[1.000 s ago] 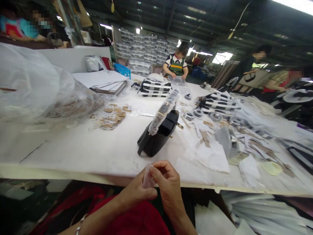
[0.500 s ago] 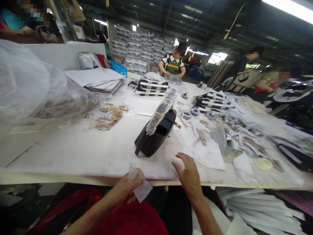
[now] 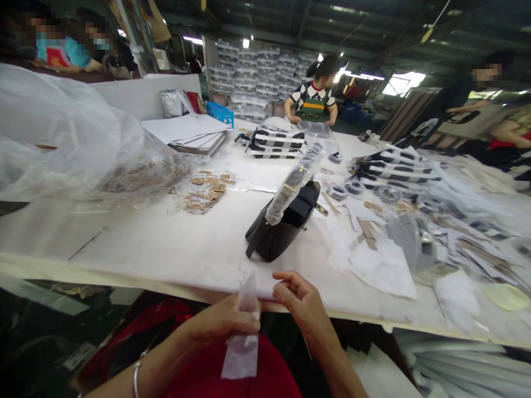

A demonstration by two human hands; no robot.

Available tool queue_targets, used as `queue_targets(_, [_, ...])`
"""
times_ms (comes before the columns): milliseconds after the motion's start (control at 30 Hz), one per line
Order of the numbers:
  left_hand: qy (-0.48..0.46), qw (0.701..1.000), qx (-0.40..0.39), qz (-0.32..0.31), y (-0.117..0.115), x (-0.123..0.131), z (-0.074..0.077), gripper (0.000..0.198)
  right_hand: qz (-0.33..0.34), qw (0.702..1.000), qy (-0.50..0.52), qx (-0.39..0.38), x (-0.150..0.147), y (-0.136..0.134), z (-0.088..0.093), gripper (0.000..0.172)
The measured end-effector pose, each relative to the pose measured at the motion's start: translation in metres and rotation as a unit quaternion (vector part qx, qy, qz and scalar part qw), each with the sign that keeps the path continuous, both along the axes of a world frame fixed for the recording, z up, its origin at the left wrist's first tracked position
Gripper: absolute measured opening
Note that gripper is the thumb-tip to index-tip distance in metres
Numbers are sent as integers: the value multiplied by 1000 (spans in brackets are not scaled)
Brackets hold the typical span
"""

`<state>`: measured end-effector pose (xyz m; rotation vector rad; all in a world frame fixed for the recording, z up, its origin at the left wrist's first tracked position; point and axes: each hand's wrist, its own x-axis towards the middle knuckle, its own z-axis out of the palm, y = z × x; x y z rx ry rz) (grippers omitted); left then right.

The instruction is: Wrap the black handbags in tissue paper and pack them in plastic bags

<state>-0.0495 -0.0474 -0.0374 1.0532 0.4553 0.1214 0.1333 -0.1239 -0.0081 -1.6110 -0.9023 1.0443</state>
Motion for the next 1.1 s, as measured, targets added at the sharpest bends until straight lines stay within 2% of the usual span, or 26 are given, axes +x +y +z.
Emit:
queue_targets(100, [0, 998, 11, -61, 0, 0, 2, 15, 81, 994, 63, -29, -25, 5, 13, 48])
queue_targets(167, [-10, 994, 25, -102, 2, 0, 7, 14, 99, 992, 72, -21, -36, 8, 16, 36])
queue_targets(233, [-34, 992, 44, -111, 4, 0, 14, 13, 88, 994, 66, -4, -43, 11, 16, 23])
queue_targets(333, [-55, 994, 87, -36, 7, -5, 20, 24, 45, 998, 53, -1, -48, 16, 14, 27])
queue_targets(467, [-29, 990, 71, 120, 10, -14, 9, 35, -14, 998, 68, -1, -53, 22, 5, 35])
queue_targets(533, [-35, 984, 56, 164, 10, -18, 1, 38, -26, 995, 96, -2, -58, 26, 1, 40])
queue_targets(667, [-26, 969, 97, 228, 10, -23, -5, 34, -23, 985, 171, 0, -68, 32, -3, 41])
queue_targets(933, [60, 938, 200, 278, 13, -27, 1, 23, -37, 954, 296, 17, -89, 49, -5, 45])
queue_targets(1000, [83, 926, 233, 285, 16, -30, 3, 23, -31, 960, 278, 15, -90, 52, -6, 45])
queue_targets(1100, [98, 913, 260, 300, 25, -36, 7, 22, -50, 981, 187, 0, -83, 54, -9, 49])
